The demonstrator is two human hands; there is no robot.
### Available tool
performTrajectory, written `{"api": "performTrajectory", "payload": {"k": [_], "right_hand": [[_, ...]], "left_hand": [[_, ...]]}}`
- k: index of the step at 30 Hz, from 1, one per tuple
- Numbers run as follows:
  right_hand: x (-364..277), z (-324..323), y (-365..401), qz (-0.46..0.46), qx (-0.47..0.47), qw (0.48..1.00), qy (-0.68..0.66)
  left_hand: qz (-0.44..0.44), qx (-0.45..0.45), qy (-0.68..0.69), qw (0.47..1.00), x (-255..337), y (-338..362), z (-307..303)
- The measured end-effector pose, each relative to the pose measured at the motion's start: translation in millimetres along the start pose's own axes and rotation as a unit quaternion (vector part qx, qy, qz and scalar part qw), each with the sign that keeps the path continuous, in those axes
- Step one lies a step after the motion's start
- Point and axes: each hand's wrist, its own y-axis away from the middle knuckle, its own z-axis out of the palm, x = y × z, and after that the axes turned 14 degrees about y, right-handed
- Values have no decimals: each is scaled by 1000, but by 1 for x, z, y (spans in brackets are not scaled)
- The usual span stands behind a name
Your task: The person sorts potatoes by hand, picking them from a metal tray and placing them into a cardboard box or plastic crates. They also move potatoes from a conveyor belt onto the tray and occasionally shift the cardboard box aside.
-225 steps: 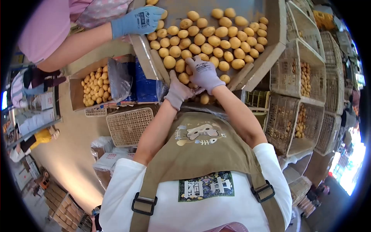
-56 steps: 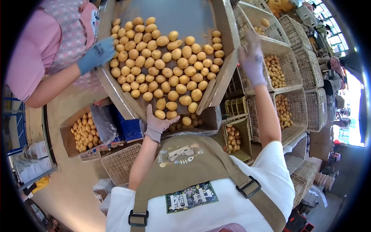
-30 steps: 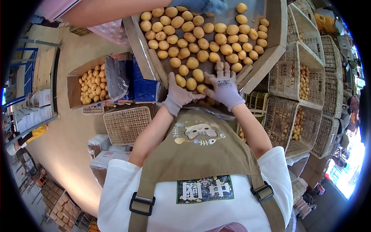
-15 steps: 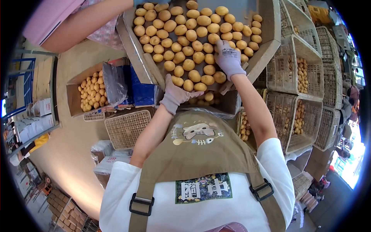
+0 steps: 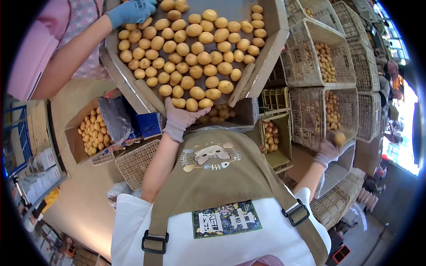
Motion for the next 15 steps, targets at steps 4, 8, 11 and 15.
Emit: {"api": "performTrajectory", "payload": {"k": [4, 8, 11, 15], "right_hand": [[-30, -3, 15, -220, 53, 912, 343], [-13, 164, 85, -97, -110, 967, 207], [2, 310, 173, -131, -283, 905, 290], [41, 385, 229, -404, -521, 598, 455]], "left_hand": [[3, -4, -2, 1000, -2, -1, 0], [-1, 35, 12, 999, -6, 2, 2], [90, -42, -232, 968, -6, 9, -12], [92, 66, -453, 884, 7, 12, -41]]}}
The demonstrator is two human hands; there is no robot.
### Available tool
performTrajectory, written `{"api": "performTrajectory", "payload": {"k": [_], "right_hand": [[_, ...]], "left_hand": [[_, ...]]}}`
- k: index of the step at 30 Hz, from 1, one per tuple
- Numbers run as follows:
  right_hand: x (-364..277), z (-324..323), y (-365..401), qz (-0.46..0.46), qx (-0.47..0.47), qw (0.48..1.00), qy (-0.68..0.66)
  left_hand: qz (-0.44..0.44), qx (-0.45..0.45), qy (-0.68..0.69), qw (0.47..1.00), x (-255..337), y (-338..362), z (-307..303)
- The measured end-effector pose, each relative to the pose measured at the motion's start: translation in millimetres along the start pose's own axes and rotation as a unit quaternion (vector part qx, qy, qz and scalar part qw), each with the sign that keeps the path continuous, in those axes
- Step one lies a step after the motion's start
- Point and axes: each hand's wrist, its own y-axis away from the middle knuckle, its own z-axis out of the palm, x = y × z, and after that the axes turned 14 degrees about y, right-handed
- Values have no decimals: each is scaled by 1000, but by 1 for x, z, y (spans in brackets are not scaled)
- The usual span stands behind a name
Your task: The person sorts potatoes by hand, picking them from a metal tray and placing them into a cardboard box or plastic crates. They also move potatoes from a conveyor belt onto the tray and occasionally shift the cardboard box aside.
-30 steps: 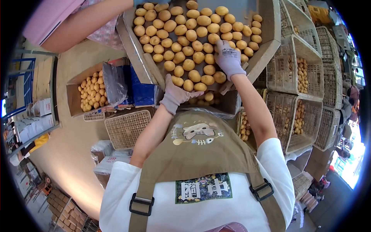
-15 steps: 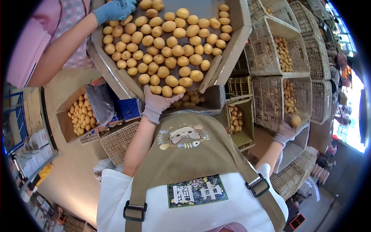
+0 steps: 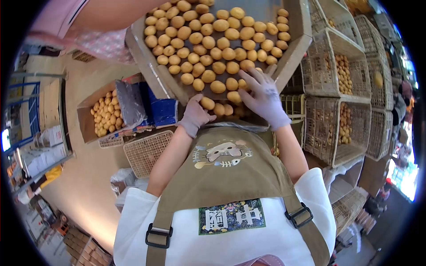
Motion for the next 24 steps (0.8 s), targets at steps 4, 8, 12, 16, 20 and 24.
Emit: {"api": "performTrajectory", "payload": {"k": [4, 8, 12, 16, 20, 24], "right_hand": [[-4, 48, -19, -2, -223, 973, 65], [-21, 45, -51, 52, -53, 993, 94], [-28, 57, -28, -63, -265, 956, 112], [2, 58, -41, 17, -99, 977, 186], [-39, 64, -81, -78, -16, 996, 36], [-71, 107, -139, 1, -143, 985, 99]], "left_hand": [[-53, 122, 348, 928, 11, 8, 18], [-33, 85, 430, 898, 16, 9, 30], [-66, 61, 537, 839, 20, -6, 30], [-15, 14, 470, 882, 21, -10, 34], [-40, 38, 513, 857, 22, -13, 32], [-39, 63, 518, 852, 24, -10, 33]]}}
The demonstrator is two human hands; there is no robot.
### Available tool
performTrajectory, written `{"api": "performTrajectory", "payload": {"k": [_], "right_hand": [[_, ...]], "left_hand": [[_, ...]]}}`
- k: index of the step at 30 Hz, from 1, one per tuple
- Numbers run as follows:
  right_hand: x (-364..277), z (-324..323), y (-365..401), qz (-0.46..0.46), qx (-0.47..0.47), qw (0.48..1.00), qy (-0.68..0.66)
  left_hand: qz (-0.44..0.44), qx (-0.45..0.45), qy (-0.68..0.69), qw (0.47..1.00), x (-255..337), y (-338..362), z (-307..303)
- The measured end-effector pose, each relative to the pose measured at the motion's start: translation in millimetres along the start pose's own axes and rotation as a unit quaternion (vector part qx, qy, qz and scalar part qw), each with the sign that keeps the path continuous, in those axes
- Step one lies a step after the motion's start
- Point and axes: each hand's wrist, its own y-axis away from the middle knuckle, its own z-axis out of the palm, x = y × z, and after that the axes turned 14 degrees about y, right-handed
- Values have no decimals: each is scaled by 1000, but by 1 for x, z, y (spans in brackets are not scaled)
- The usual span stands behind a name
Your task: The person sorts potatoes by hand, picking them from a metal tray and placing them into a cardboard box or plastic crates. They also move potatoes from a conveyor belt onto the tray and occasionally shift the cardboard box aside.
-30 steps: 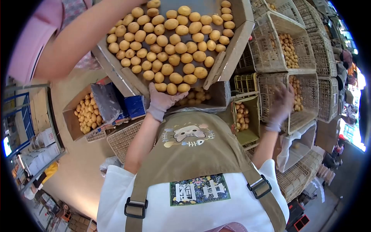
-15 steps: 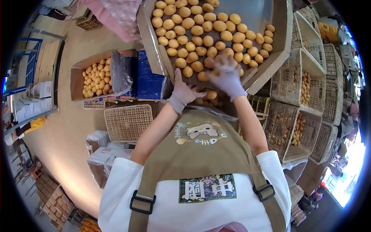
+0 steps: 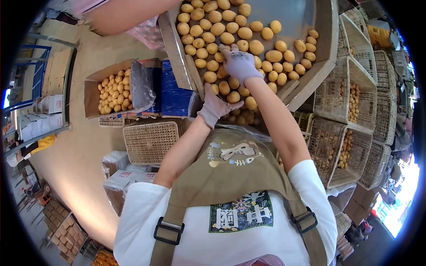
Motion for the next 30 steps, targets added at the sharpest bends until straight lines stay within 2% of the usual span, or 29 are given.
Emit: {"api": "performTrajectory", "payload": {"k": [1, 4, 6, 7, 9, 10, 11, 12, 16, 20, 24, 25, 30], "right_hand": [[-4, 4, -7, 15, -24, 999, 29], [9, -20, -15, 28, -115, 988, -104], [20, -19, 4, 23, -28, 969, -244], [27, -11, 13, 39, -41, 915, -400], [36, -11, 34, 86, -78, 757, -643], [39, -19, 48, 118, -99, 665, -731], [48, -17, 62, 75, -96, 597, -793], [53, -15, 72, 73, -99, 576, -808], [64, -10, 100, 59, -75, 553, -828], [68, -8, 110, 66, -57, 541, -836], [66, -18, 118, 92, -47, 555, -826], [61, -32, 120, 110, -47, 532, -838], [67, -24, 130, 96, -2, 580, -809]], "left_hand": [[11, 0, -7, 1000, 0, -2, -2], [9, -12, -14, 1000, 0, -2, -2], [-16, -42, -7, 999, 3, -5, -3], [-2, -23, -14, 1000, 0, -4, 1], [-4, -28, 1, 1000, 0, -2, 2], [-9, -27, 6, 1000, -1, -2, 2], [-18, -56, -24, 998, 1, 0, 1], [-17, -64, -36, 997, 1, 0, -1], [-16, -97, -73, 992, -1, -1, -3], [-62, -139, -79, 985, 10, -15, -17], [-60, -130, -112, 983, 12, -15, -16], [-61, -127, -113, 984, 11, -14, -15], [-65, -137, -124, 981, 9, -10, -9]]}}
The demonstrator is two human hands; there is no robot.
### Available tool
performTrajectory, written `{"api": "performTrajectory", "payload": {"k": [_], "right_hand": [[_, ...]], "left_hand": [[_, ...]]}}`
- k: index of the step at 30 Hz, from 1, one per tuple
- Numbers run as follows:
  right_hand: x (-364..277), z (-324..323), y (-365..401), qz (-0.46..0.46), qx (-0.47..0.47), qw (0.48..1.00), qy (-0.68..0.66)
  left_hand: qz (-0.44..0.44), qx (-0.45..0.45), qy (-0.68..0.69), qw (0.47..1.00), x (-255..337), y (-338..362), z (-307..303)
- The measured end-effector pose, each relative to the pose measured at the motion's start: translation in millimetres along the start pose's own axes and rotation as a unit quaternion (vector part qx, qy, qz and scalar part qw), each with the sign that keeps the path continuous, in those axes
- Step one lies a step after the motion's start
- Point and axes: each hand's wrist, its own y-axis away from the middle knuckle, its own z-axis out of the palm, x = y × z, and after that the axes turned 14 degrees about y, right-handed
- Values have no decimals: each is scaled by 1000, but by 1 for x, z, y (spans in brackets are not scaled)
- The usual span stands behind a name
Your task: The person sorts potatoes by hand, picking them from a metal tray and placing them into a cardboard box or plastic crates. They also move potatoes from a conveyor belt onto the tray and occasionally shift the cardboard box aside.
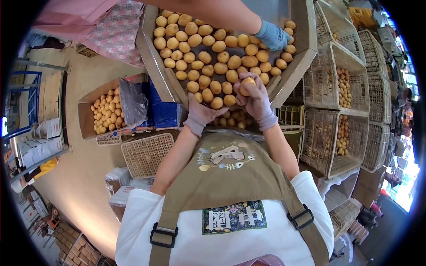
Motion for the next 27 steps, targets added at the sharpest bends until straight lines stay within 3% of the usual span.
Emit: {"api": "performTrajectory", "payload": {"k": [2, 3, 4, 6, 8, 10, 11, 12, 13, 14, 15, 16, 19, 20, 22, 24, 26, 27], "right_hand": [[0, -14, 9, -47, -14, 999, 21], [-16, -12, 16, 41, 37, 998, -26], [-36, -8, 31, 22, 82, 995, 53], [-49, -44, 73, 97, 124, 966, 206], [-60, -88, 119, 160, 47, 935, 312], [-44, -136, 162, 365, 7, 806, 467], [-25, -156, 191, 314, -16, 672, 671], [-14, -166, 211, 244, -38, 497, 832], [-18, -147, 201, 229, 75, 582, 777], [-37, -119, 174, 235, 97, 705, 662], [-39, -93, 155, 127, 144, 762, 619], [-50, -62, 133, 59, 140, 786, 599], [-42, -7, 78, -126, 76, 770, 621], [-31, -2, 59, -224, 41, 701, 675], [-17, 11, 32, -254, 5, 660, 707], [15, 0, 14, -272, 10, 564, 780], [17, -14, 6, -183, -35, 521, 833], [10, -10, -4, -85, -27, 587, 805]], "left_hand": [[3, -4, 4, 1000, 0, -2, -2], [7, -3, 12, 1000, -1, -2, -4], [12, -1, 18, 1000, -1, -1, -4], [25, 2, 27, 999, -3, 3, -1], [38, 6, 28, 999, -5, 7, 4], [44, 12, 21, 999, -6, 8, 9], [43, 24, 30, 998, -8, 8, 11], [41, 37, 39, 998, -9, 7, 13], [39, 42, 41, 998, -9, 5, 14], [37, 48, 43, 997, -10, 4, 16], [34, 51, 38, 997, -11, 5, 16], [31, 56, 32, 997, -9, 6, 16], [20, 18, 29, 999, -6, 3, 5], [22, 19, 34, 999, -6, 4, 4], [26, 20, 44, 998, -7, 5, 0], [29, 30, 56, 998, -9, 7, -7], [39, 103, 43, 993, -11, 13, -10], [44, 139, 38, 989, -10, 16, -13]]}}
